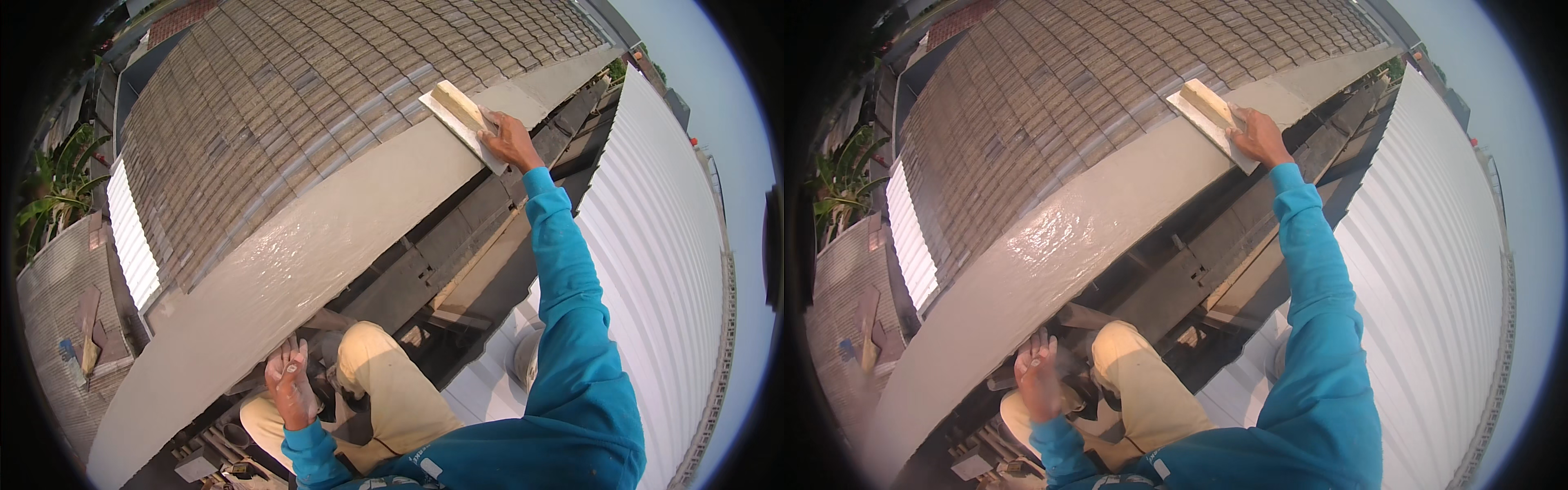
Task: The person applies wet cement to a roof edge using a trowel and a bucket, then smooths the surface with a wooden float. The person repeatedly scoops cement, spreads it along the edge, and levels the finish while working on a sloped tiled roof.
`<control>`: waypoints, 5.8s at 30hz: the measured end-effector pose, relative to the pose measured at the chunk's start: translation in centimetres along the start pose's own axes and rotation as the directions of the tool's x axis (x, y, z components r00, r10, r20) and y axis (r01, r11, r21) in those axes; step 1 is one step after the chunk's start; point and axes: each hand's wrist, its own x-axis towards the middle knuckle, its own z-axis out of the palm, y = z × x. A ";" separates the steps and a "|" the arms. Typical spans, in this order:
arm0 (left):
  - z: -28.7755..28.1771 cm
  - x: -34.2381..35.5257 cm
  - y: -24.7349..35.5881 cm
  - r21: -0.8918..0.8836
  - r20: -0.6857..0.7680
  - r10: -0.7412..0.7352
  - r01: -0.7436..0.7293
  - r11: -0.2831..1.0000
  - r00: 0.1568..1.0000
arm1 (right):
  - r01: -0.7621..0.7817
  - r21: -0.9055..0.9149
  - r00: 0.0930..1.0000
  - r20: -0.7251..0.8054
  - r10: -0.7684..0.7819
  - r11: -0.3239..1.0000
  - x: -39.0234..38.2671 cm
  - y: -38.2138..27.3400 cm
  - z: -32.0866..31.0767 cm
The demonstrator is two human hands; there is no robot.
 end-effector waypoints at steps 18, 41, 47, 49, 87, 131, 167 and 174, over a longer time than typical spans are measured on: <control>0.1 -0.3 0.8 -0.017 -0.072 -0.040 0.039 0.999 0.997 | -0.220 -0.336 0.944 -0.311 0.113 0.916 4.6 16.9 0.9; 2.4 -0.4 1.1 -0.005 -0.196 -0.007 0.006 1.000 0.981 | -0.370 0.077 0.929 0.031 0.369 0.926 9.7 25.3 -2.4; 1.1 -0.1 0.4 -0.024 -0.064 -0.005 0.004 1.000 0.998 | -0.157 -0.001 0.987 0.045 0.156 0.988 5.4 16.3 -1.4; 0.7 -0.1 0.3 -0.042 -0.029 -0.001 0.000 0.999 1.000 | -0.133 -0.018 0.990 0.054 0.134 0.991 4.4 11.6 -1.2; -14.0 -18.8 5.2 -0.073 -0.166 0.242 -0.256 0.964 0.956 | 0.536 0.425 0.809 -0.012 -0.588 0.729 -26.8 -63.4 8.9; -27.7 -27.6 -1.5 0.502 -0.756 0.508 -0.132 0.855 0.414 | 0.494 0.640 0.728 0.066 -0.682 0.588 -33.0 -76.1 9.8; -21.3 -19.8 4.1 0.649 -0.479 0.656 -0.267 0.712 0.583 | 0.029 0.250 0.985 -0.169 0.014 0.968 -6.7 -23.0 0.8; -14.2 -16.0 7.6 0.278 -0.267 0.562 -0.496 0.823 0.783 | -0.076 0.978 0.983 0.107 -0.152 0.194 -12.7 -29.7 4.6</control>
